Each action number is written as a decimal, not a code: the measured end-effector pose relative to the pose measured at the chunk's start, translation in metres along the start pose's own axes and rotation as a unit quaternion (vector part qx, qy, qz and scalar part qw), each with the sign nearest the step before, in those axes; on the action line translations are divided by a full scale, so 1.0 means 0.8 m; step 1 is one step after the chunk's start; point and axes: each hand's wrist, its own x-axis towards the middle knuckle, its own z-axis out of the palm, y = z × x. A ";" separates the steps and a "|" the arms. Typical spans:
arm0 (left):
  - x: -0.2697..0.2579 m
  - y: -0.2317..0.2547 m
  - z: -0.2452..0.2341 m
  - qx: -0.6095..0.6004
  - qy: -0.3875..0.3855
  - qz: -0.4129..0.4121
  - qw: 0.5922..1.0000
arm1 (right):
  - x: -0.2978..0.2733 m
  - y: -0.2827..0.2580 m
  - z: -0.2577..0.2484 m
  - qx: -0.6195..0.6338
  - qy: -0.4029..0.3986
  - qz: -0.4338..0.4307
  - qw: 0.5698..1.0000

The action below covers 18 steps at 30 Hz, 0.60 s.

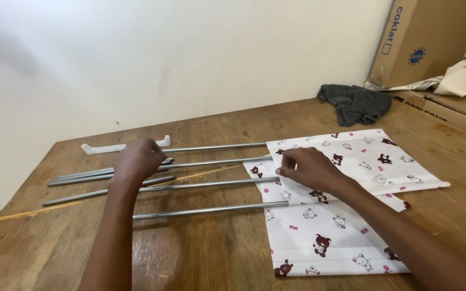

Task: The person assembles a small fabric-covered shelving unit by inserting metal rods into white plastic connectors and attaching patterned fabric panels. They work on a wooden table, connecting the frame pieces and securing the fabric to form the shelves.

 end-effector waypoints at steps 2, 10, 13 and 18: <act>0.009 -0.036 0.000 0.021 -0.043 -0.085 0.995 | 0.027 -0.004 0.008 -0.056 -0.023 0.063 0.996; 0.028 -0.114 0.030 0.012 -0.079 -0.177 0.981 | 0.097 -0.006 0.028 -0.137 -0.115 0.206 0.962; 0.028 -0.118 0.037 0.006 -0.083 -0.180 0.980 | 0.101 0.003 0.032 -0.145 -0.115 0.227 0.956; 0.030 -0.130 0.048 -0.021 -0.078 -0.221 0.972 | 0.108 0.017 0.034 -0.111 -0.149 0.245 0.951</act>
